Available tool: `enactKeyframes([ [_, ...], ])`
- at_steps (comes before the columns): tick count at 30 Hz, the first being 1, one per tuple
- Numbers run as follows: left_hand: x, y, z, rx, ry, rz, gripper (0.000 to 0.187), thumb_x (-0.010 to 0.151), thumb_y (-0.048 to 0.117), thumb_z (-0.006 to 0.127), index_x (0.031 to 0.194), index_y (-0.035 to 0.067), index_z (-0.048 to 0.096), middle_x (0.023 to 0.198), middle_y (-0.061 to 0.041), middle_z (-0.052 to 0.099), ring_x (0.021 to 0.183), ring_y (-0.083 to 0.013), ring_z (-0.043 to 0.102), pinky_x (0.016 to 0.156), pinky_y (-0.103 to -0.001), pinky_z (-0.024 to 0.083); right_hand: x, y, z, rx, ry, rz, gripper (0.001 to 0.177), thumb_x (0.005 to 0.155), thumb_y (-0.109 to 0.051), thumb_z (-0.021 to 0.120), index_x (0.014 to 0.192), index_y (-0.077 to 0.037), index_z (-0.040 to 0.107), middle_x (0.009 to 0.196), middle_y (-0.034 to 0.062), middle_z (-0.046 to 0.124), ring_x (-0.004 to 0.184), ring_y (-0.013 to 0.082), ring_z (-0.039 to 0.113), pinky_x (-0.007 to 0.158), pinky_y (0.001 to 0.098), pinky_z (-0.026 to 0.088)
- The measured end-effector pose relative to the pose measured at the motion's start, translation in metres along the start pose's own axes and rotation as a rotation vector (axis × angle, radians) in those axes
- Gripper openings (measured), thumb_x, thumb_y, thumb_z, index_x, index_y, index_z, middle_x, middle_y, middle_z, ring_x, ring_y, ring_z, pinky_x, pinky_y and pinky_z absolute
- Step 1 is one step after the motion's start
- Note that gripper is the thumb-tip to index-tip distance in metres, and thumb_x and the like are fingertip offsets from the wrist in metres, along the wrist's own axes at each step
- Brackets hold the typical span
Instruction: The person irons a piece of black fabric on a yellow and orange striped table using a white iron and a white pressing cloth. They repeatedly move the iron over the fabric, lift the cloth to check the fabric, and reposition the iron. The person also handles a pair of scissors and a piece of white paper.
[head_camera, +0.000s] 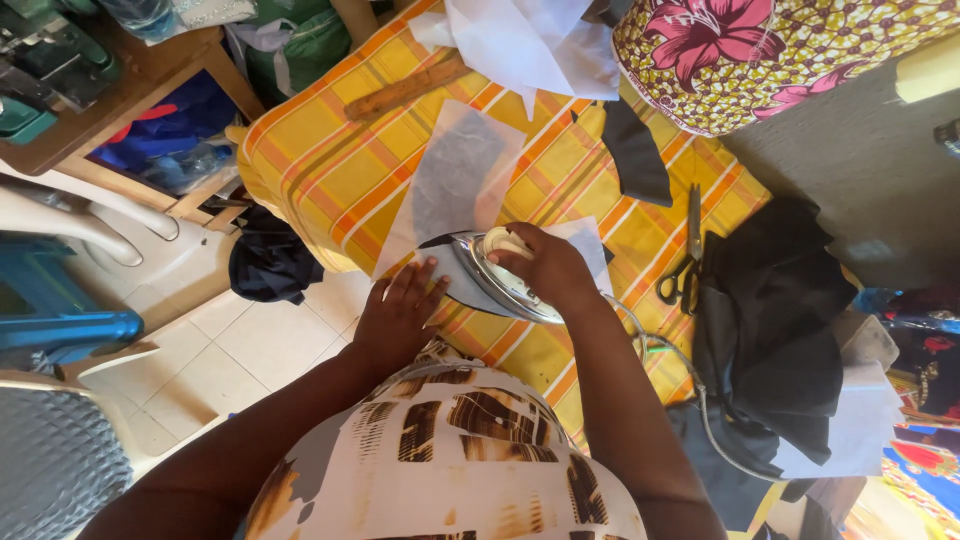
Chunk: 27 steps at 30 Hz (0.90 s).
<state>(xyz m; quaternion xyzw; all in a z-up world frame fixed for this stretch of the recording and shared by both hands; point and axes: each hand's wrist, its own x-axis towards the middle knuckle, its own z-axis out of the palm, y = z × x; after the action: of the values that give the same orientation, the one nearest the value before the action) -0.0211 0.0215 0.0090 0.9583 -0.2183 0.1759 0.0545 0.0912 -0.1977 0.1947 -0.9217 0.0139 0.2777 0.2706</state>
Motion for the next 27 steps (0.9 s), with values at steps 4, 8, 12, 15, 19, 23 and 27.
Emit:
enactKeyframes([
  [4, -0.001, 0.000, 0.001, -0.006, -0.035, -0.012, 0.089, 0.072, 0.047, 0.081, 0.150, 0.018, 0.052, 0.162, -0.015, 0.042, 0.140, -0.0367, 0.047, 0.103, -0.051, 0.045, -0.005, 0.025, -0.005, 0.010, 0.039, 0.013, 0.062, 0.085, -0.062, 0.071, 0.140, -0.036, 0.059, 0.127, 0.0173, 0.069, 0.126, 0.0393, 0.061, 0.110, 0.0471, 0.046],
  [8, -0.001, -0.003, 0.001, -0.041, -0.090, -0.036, 0.085, 0.075, 0.045, 0.079, 0.150, 0.017, 0.051, 0.161, -0.014, 0.043, 0.140, -0.0346, 0.047, 0.104, -0.048, 0.046, 0.008, 0.083, -0.011, 0.107, 0.150, 0.123, 0.061, 0.083, -0.063, 0.075, 0.135, -0.032, 0.063, 0.109, 0.0120, 0.074, 0.097, 0.0284, 0.068, 0.091, 0.0399, 0.053],
  [12, -0.003, -0.007, 0.001, -0.088, -0.091, -0.037, 0.077, 0.079, 0.040, 0.075, 0.149, 0.016, 0.052, 0.160, -0.012, 0.044, 0.142, -0.0330, 0.047, 0.105, -0.046, 0.047, 0.025, 0.157, -0.012, 0.217, 0.269, 0.193, 0.050, 0.082, -0.057, 0.083, 0.120, -0.028, 0.071, 0.072, 0.0014, 0.071, 0.054, 0.0146, 0.068, 0.055, 0.0269, 0.053],
  [15, -0.003, -0.010, -0.003, -0.119, -0.129, -0.040, 0.075, 0.079, 0.036, 0.076, 0.148, 0.017, 0.052, 0.161, -0.009, 0.043, 0.144, -0.0312, 0.044, 0.107, -0.045, 0.046, -0.011, 0.118, -0.021, 0.439, 0.166, 0.106, 0.054, 0.080, -0.025, 0.087, 0.124, -0.004, 0.066, 0.059, 0.0114, 0.060, 0.043, 0.0146, 0.053, 0.045, 0.0232, 0.043],
  [19, -0.002, -0.013, 0.006, -0.214, -0.063, -0.023, 0.062, 0.087, 0.030, 0.069, 0.144, 0.010, 0.056, 0.155, -0.015, 0.049, 0.140, -0.0354, 0.049, 0.104, -0.046, 0.047, -0.005, 0.094, -0.014, 0.284, 0.053, 0.048, 0.054, 0.073, -0.036, 0.090, 0.118, -0.013, 0.073, 0.072, 0.0160, 0.069, 0.053, 0.0195, 0.061, 0.052, 0.0301, 0.050],
  [23, -0.005, -0.011, -0.003, -0.287, -0.082, -0.023, 0.054, 0.088, 0.017, 0.067, 0.137, -0.002, 0.057, 0.149, -0.022, 0.050, 0.142, -0.0394, 0.047, 0.115, -0.043, 0.042, -0.001, 0.051, -0.003, 0.159, 0.032, 0.001, 0.055, 0.076, -0.050, 0.083, 0.124, -0.024, 0.072, 0.101, 0.0165, 0.077, 0.103, 0.0371, 0.071, 0.096, 0.0437, 0.052],
  [27, -0.004, -0.016, -0.004, -0.253, -0.103, 0.016, 0.045, 0.093, 0.012, 0.062, 0.134, -0.006, 0.057, 0.142, -0.023, 0.055, 0.146, -0.0372, 0.045, 0.121, -0.041, 0.037, 0.012, 0.024, 0.009, 0.186, -0.002, -0.115, 0.053, 0.078, -0.049, 0.082, 0.122, -0.021, 0.071, 0.096, 0.0130, 0.077, 0.088, 0.0310, 0.074, 0.090, 0.0399, 0.054],
])
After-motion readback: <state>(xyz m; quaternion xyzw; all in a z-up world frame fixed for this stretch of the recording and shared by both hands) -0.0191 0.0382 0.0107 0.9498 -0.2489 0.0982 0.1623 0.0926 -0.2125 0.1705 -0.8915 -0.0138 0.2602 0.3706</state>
